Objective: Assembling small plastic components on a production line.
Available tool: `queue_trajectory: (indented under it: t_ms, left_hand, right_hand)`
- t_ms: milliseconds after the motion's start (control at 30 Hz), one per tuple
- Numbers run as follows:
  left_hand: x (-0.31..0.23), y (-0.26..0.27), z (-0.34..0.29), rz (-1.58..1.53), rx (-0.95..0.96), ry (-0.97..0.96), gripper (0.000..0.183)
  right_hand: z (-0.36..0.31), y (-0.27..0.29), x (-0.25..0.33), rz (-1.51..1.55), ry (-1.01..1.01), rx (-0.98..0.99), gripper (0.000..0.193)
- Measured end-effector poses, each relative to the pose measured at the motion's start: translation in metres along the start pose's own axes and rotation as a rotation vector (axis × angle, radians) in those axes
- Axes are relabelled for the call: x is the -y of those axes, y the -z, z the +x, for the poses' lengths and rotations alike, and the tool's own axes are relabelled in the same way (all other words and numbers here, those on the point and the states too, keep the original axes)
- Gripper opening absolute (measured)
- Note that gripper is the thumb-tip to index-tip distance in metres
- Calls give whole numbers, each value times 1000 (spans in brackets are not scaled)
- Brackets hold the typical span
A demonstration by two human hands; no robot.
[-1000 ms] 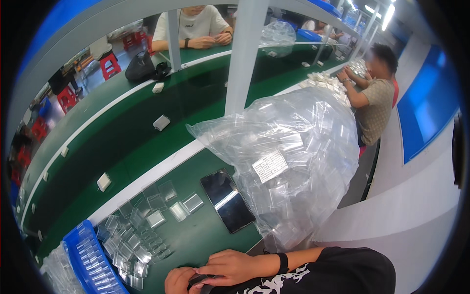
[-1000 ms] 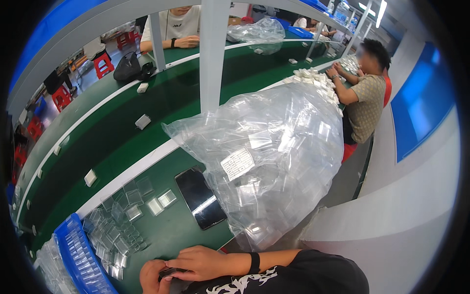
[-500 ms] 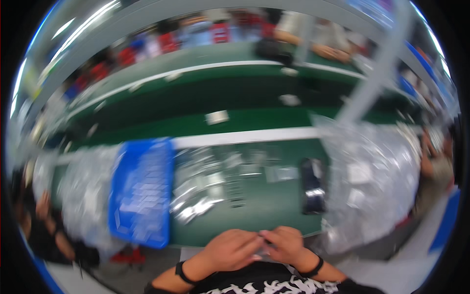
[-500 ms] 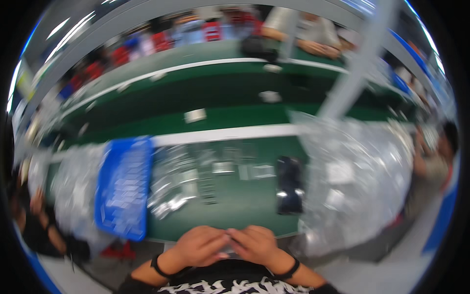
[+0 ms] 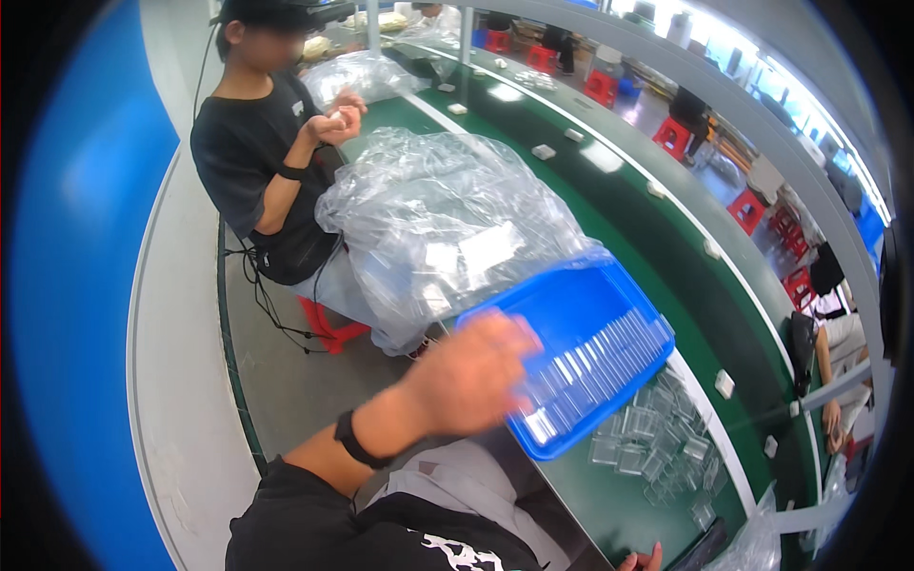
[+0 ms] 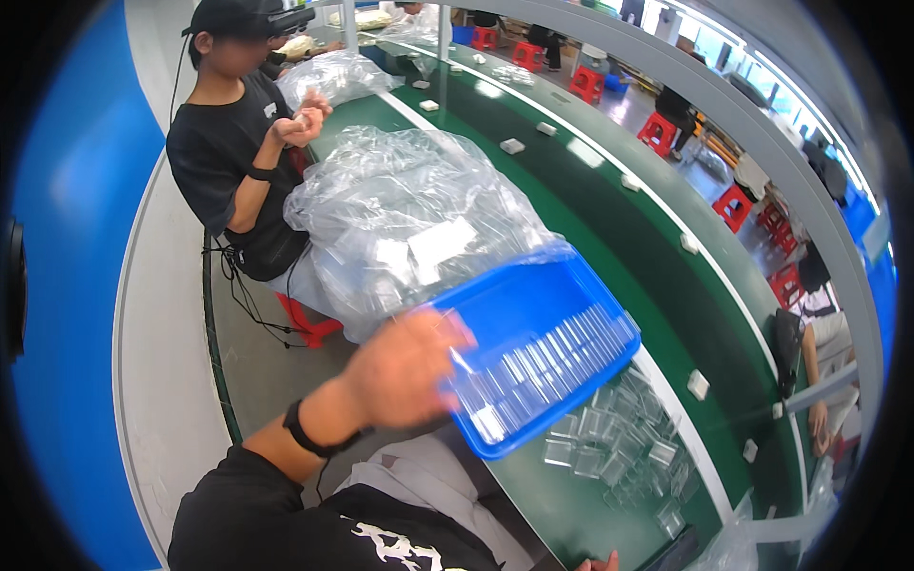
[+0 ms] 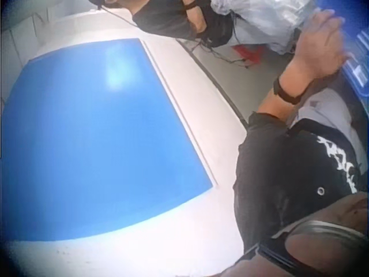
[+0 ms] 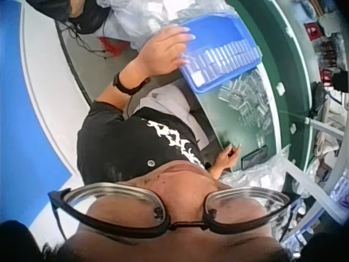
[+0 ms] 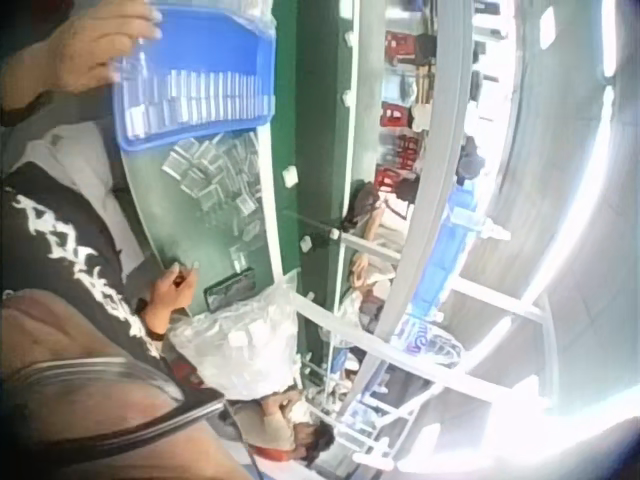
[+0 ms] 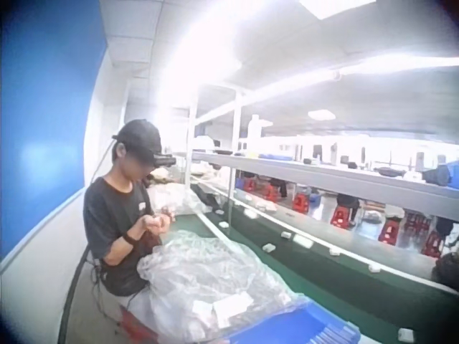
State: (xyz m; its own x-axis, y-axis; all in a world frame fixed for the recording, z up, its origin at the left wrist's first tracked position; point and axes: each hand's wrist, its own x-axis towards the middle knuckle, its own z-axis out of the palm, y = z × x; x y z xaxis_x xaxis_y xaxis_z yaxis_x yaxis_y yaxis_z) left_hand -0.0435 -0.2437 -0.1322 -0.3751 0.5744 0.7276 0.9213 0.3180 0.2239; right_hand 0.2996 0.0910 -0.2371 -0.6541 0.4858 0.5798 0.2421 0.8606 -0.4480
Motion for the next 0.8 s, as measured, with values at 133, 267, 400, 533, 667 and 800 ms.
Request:
queue_trajectory:
  t_ms: [133, 267, 400, 533, 667, 800]
  left_hand:
    - [88, 30, -31, 358, -141, 279, 31]
    - [130, 26, -45, 313, -177, 529, 46]
    - [140, 17, -43, 243, -288, 528, 43]
    - [147, 9, -41, 309, -362, 463, 34]
    - [149, 11, -44, 273, -369, 451, 36]
    - [152, 11, -42, 268, -371, 448, 38]
  right_hand:
    - [-4, -3, -12, -124, -8, 56, 44]
    - [11, -2, 10, -215, -84, 114, 46]
    - [18, -1, 14, -247, -58, 130, 44]
    - [23, -2, 24, -378, -81, 154, 48]
    - [29, -4, 9, -313, 101, 176, 48]
    - [21, 7, -13, -330, -10, 298, 49]
